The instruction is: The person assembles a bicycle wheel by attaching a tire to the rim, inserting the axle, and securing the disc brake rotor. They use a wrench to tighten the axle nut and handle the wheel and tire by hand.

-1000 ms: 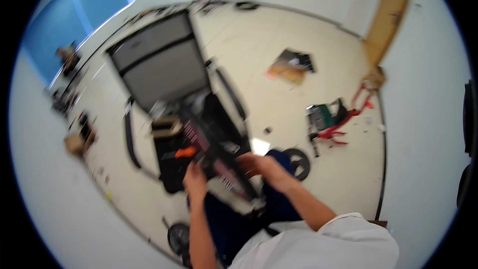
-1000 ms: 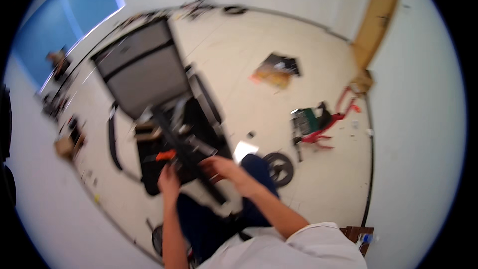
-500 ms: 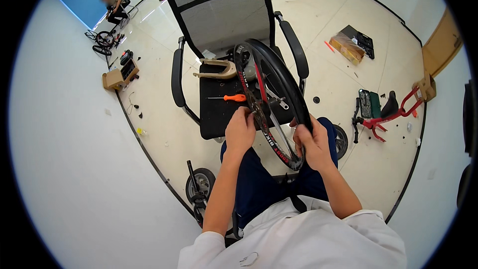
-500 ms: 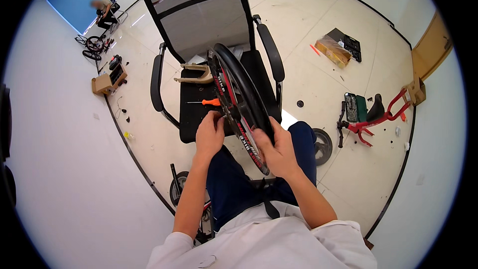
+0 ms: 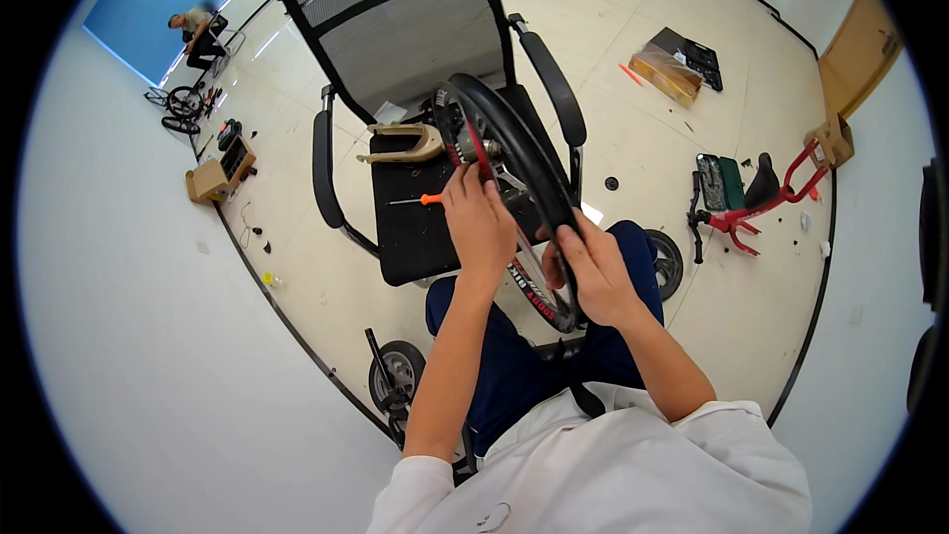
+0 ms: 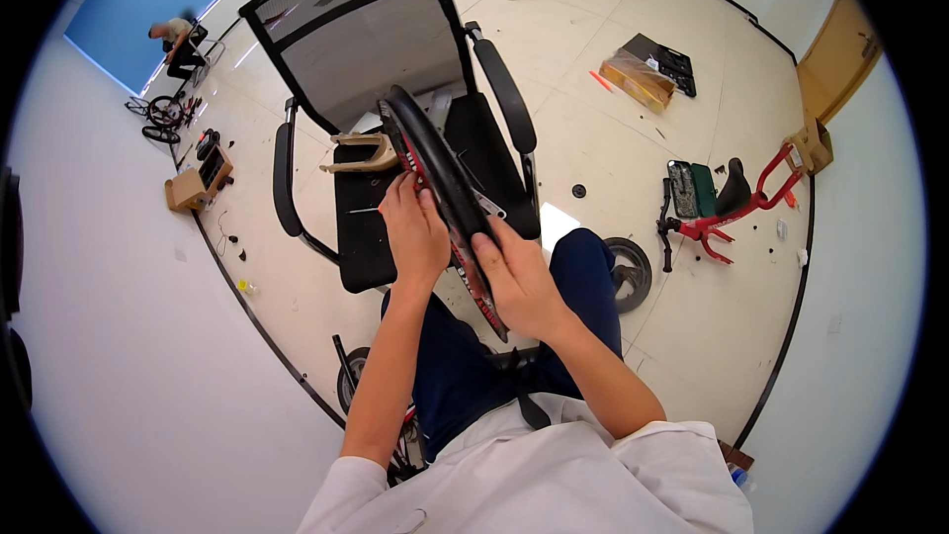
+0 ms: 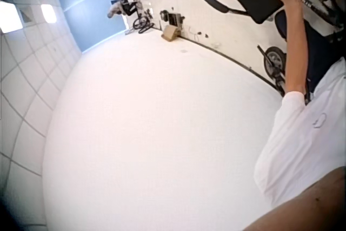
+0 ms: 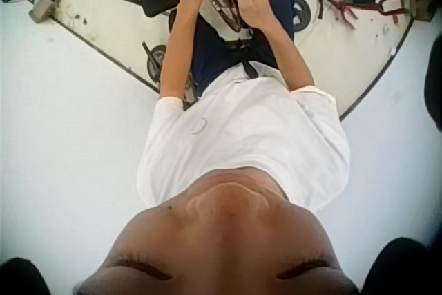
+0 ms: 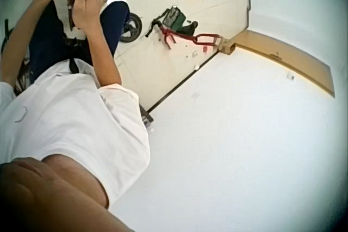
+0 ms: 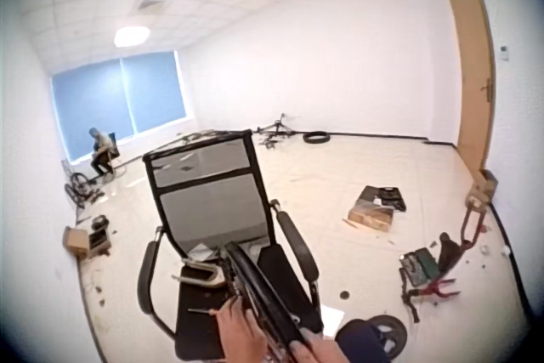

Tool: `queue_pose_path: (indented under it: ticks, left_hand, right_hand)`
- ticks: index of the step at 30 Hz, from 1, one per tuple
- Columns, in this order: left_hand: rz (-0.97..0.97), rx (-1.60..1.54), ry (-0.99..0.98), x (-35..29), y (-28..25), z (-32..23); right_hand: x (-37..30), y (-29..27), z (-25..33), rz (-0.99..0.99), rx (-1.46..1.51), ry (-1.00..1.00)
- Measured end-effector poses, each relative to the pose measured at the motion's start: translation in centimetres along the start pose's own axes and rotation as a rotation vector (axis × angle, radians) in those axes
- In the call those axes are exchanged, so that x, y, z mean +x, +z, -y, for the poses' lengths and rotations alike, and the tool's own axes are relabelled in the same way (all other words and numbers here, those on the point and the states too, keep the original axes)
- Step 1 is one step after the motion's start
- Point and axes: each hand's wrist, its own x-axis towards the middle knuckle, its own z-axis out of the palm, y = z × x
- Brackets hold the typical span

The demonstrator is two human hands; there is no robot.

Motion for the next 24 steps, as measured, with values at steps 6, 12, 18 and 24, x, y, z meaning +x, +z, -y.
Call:
queue_pose_path:
  ticks: [6,12,18,24]
  left_hand:
    - [0.027,-0.015,-0.030,0.2,0.9,0.8]
    - [0.041,-0.030,-0.054,0.6,1.4,0.2]
    - [0.033,-0.050,-0.077,0.5,1.1,0.8]
    - [0.008,-0.072,-0.077,0.4,0.6,2.3]
  right_hand:
    - [-0.2,-1.3,1.9,-0.186,-0.365,-0.295]
    - [0.1,-0.7,2.4,-0.107,-0.925,-0.523]
    - [-0.7,-0.3,1.7,-0.078,-0.984,-0.484]
    - [-2.4,0.2,0.9,0.007,-0.976,-0.475]
